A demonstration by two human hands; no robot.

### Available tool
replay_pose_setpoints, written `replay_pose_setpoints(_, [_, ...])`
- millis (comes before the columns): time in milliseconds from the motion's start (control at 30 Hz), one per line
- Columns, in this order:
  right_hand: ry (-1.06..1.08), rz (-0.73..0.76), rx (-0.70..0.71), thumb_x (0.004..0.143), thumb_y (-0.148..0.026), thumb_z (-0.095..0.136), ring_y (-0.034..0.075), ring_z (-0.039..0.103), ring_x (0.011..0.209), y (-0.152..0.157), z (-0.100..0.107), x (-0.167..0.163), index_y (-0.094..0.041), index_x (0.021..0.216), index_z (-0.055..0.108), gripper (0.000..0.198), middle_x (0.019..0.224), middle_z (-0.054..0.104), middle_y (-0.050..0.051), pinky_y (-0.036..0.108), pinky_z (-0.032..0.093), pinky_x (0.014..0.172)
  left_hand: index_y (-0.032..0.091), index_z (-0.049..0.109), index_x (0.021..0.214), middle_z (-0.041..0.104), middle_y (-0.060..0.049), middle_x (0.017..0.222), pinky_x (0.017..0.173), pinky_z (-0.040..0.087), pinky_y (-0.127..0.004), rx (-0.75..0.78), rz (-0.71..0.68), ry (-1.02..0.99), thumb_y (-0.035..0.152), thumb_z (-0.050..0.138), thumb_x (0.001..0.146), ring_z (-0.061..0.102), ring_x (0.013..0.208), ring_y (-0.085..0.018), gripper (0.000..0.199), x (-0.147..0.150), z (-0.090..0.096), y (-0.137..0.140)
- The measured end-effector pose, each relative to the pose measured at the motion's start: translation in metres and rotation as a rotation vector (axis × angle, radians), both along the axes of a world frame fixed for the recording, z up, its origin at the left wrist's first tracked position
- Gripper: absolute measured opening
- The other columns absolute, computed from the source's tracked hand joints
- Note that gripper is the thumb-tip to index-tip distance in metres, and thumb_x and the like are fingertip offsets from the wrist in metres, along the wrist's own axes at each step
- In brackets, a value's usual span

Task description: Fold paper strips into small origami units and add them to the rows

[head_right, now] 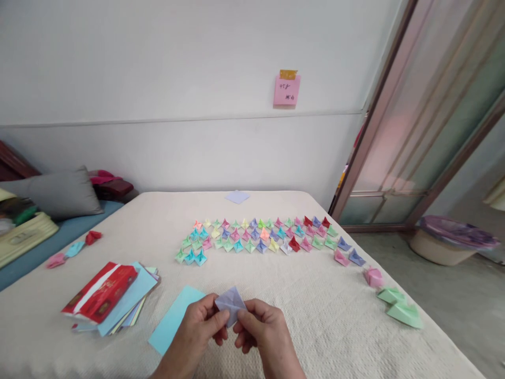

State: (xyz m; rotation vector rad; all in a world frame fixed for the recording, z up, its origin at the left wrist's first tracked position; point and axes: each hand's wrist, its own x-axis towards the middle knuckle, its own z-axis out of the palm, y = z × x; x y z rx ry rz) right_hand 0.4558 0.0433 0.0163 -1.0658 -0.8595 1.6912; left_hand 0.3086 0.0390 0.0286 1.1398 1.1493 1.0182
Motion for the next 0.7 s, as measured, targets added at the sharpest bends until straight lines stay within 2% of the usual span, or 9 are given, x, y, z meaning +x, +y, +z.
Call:
replay_pose_setpoints(133, [0.019,0.000,-0.002,0.068,-0.033,0.076,0.009,0.058,0.042,-0.001,0.002,-0.001,-0.012,0.066,0.068,0.023,0.055,0.066,0.001,0.017,0.037,0.039,0.012,0.059,0.074,0.056,-0.001,0.060,0.047,0.038,-0.024,0.012,-0.030,-0.005,0.042,0.057,0.078,0.050,0.049,-0.012,0.030,0.002,0.001,-0.002])
replay_pose_setpoints(300, [-0.009,-0.025,0.002,0.070,-0.033,0.075,0.010,0.055,0.041,-0.004,0.002,-0.003,-0.013,0.060,0.063,0.025,0.053,0.065,0.001,0.018,0.034,0.039,0.012,0.059,0.070,0.056,0.000,0.055,0.045,0.036,-0.023,-0.032,-0.031,-0.008,0.046,0.057,0.080,0.049,0.044,-0.011,0.036,0.005,-0.003,-0.004])
replay_pose_setpoints(433, [-0.077,-0.082,0.074,0.079,-0.036,0.065,0.008,0.048,0.040,-0.003,0.008,0.001,-0.015,0.060,0.064,0.028,0.051,0.060,0.000,0.020,0.030,0.042,0.010,0.061,0.073,0.060,-0.001,0.058,0.043,0.033,-0.019,-0.127,-0.003,-0.235,0.037,0.059,0.082,0.049,0.042,-0.007,0.028,0.002,-0.007,-0.003])
replay_pose_setpoints(500, [-0.086,-0.138,0.130,0.075,-0.028,0.068,0.012,0.055,0.055,-0.003,0.014,0.005,-0.018,0.076,0.069,0.010,0.065,0.066,0.001,0.021,0.037,0.050,0.011,0.061,0.071,0.060,-0.001,0.054,0.037,0.028,-0.017,-0.240,-0.062,-0.408,0.033,0.059,0.082,0.045,0.036,-0.005,0.025,0.000,-0.007,-0.003])
replay_pose_setpoints(533, [-0.081,-0.140,0.156,0.071,-0.023,0.071,0.016,0.060,0.068,-0.002,0.016,0.007,-0.021,0.087,0.070,0.017,0.079,0.069,0.003,0.023,0.042,0.058,0.011,0.061,0.071,0.059,-0.001,0.051,0.035,0.026,-0.017,-0.302,-0.119,-0.487,0.031,0.058,0.082,0.043,0.033,-0.005,0.023,-0.002,-0.007,-0.002])
replay_pose_setpoints(567, [-0.068,-0.115,0.182,0.066,-0.019,0.073,0.020,0.061,0.084,-0.002,0.018,0.009,-0.024,0.096,0.070,0.031,0.097,0.069,0.005,0.026,0.045,0.067,0.012,0.061,0.070,0.058,-0.001,0.048,0.033,0.025,-0.017,-0.361,-0.186,-0.551,0.030,0.057,0.082,0.041,0.030,-0.005,0.022,-0.003,-0.007,-0.003])
replay_pose_setpoints(600, [-0.049,-0.064,0.206,0.061,-0.017,0.074,0.024,0.059,0.098,-0.002,0.019,0.011,-0.027,0.101,0.070,0.041,0.114,0.065,0.006,0.030,0.046,0.075,0.012,0.061,0.070,0.057,0.000,0.046,0.032,0.025,-0.017,-0.411,-0.245,-0.596,0.029,0.056,0.082,0.040,0.028,-0.005,0.022,-0.003,-0.007,-0.003])
replay_pose_setpoints(633, [-0.030,0.002,0.229,0.058,-0.017,0.076,0.027,0.055,0.109,-0.002,0.020,0.012,-0.028,0.099,0.072,0.043,0.126,0.059,0.007,0.033,0.045,0.082,0.012,0.062,0.069,0.057,-0.001,0.044,0.032,0.026,-0.017,-0.449,-0.294,-0.625,0.028,0.055,0.082,0.040,0.027,-0.006,0.022,-0.004,-0.007,-0.003])
replay_pose_setpoints(700, [-0.008,0.126,0.268,0.055,-0.020,0.080,0.032,0.049,0.118,-0.001,0.018,0.014,-0.027,0.084,0.076,0.029,0.133,0.054,0.007,0.038,0.042,0.088,0.010,0.062,0.068,0.057,-0.002,0.043,0.031,0.026,-0.016,-0.495,-0.369,-0.639,0.026,0.055,0.080,0.041,0.027,-0.006,0.021,-0.003,-0.007,-0.005])
